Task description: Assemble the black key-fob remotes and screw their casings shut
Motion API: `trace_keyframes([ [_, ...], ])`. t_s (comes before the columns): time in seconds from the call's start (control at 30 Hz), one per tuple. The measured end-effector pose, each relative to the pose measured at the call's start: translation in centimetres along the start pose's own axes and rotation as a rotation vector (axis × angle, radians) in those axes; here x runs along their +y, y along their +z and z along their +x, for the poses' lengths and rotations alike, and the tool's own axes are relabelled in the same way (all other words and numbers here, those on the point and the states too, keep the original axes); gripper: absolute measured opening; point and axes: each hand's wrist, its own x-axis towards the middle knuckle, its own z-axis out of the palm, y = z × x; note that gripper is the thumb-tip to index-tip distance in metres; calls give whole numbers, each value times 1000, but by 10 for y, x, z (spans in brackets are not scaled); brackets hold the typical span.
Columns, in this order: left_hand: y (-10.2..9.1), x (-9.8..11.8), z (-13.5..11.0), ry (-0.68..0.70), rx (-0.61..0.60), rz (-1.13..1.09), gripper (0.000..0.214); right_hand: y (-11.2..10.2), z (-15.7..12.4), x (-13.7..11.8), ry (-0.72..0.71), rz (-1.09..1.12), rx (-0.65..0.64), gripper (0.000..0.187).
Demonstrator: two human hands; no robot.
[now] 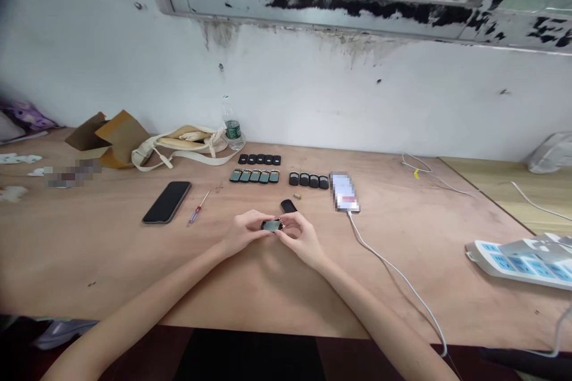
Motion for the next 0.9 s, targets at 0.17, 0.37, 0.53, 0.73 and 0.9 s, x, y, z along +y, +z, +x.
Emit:
trace_keyframes([
  [0.17,-1,0,1,4,-33,10,38,-4,3,4,-100,-225,-71,28],
  [0.37,-5,-2,4,-128,-57,118,79,-15,11,18,-118,-389,85,29],
  [0.53,-9,-5,5,-262,-125,-3,64,-17,12,16,-228,-517,29,23],
  [0.73,-8,-6,5,-222,-167,6,64,-8,8,8,-364,-615,-91,25],
  [0.9,-7,-7,4,-165,-178,27,60,-6,8,10,-404,-652,-137,27],
])
